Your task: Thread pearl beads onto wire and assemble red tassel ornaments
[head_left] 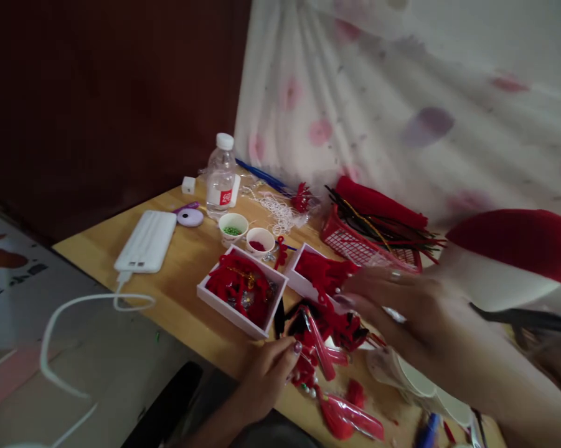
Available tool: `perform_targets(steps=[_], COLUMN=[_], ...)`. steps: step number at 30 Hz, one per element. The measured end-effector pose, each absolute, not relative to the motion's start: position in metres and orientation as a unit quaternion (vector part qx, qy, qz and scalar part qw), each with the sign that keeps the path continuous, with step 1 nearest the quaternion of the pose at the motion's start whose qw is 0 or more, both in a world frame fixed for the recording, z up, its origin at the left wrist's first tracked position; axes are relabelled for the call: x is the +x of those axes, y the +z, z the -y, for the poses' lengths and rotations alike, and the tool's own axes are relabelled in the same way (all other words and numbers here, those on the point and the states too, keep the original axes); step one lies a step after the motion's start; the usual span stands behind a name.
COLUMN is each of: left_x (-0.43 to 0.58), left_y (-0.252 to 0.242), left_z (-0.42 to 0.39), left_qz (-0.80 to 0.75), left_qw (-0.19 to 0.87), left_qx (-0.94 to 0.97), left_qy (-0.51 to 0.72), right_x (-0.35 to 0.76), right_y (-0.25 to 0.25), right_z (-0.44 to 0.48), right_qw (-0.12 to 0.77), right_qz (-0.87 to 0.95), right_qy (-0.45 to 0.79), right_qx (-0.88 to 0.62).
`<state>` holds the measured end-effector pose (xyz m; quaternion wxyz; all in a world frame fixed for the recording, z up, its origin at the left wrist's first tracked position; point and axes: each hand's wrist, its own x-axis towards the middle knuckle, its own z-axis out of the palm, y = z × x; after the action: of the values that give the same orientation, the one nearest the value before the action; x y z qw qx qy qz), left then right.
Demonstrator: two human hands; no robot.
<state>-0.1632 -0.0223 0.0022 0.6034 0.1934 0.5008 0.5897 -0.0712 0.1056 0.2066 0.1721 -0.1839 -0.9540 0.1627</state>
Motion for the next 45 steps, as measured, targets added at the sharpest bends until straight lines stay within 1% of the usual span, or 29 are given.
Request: perform_targets(steps=[1,2,5,7,10,13,15,18,21,26,31,38,43,45], left_x=[-0.164,-0.166,-0.168,-0.169,-0.170,-0.171,-0.171,-0.170,-0.169,-0.172,-0.171,-0.172,-0.174,-0.174], left_y=[0.003,0.004,0.006,0.006,0.007,0.007,0.006,0.004,0.004,0.003,-0.004,0.000,0.003,0.003], left_z=[0.020,0.019,0.016,0.016,0.016,0.016,0.016,0.016,0.017,0.018,0.019,0.019,0.020,0.021], left_qz=[-0.487,-0.475,-0.454,-0.444,-0.426,-0.415,-0.412,-0.408,-0.415,-0.433,-0.436,-0.416,-0.415,-0.419], left_qw=[0.611,0.616,0.617,0.616,0.619,0.634,0.645,0.654,0.657,0.655,0.631,0.619,0.616,0.616], left_qx=[0.209,0.225,0.241,0.247,0.272,0.271,0.260,0.255,0.245,0.256,0.294,0.295,0.307,0.309], left_qy=[0.589,0.587,0.596,0.602,0.601,0.593,0.588,0.584,0.581,0.563,0.571,0.597,0.595,0.592], right_x=[-0.098,-0.122,-0.179,-0.203,-0.222,-0.225,-0.223,-0.217,-0.206,-0.186,-0.192,-0.206,-0.178,-0.160], right_y=[0.203,0.197,0.169,0.148,0.126,0.117,0.117,0.122,0.129,0.130,0.107,0.084,0.094,0.103], right_z=[-0.109,-0.112,-0.118,-0.119,-0.122,-0.129,-0.135,-0.142,-0.141,-0.137,-0.145,-0.146,-0.152,-0.155], right_qw=[0.080,0.029,-0.089,-0.130,-0.160,-0.153,-0.153,-0.183,-0.206,-0.207,-0.158,-0.141,-0.073,-0.008], right_qz=[0.979,0.987,0.988,0.986,0.987,0.988,0.988,0.981,0.978,0.977,0.984,0.985,0.994,0.996], right_qy=[0.148,0.140,0.125,0.099,0.032,-0.006,-0.022,-0.037,-0.019,0.021,-0.027,-0.074,-0.079,-0.087], right_qx=[-0.115,-0.069,0.012,0.028,0.011,0.003,-0.018,-0.046,-0.038,-0.050,-0.076,-0.071,-0.034,0.034])
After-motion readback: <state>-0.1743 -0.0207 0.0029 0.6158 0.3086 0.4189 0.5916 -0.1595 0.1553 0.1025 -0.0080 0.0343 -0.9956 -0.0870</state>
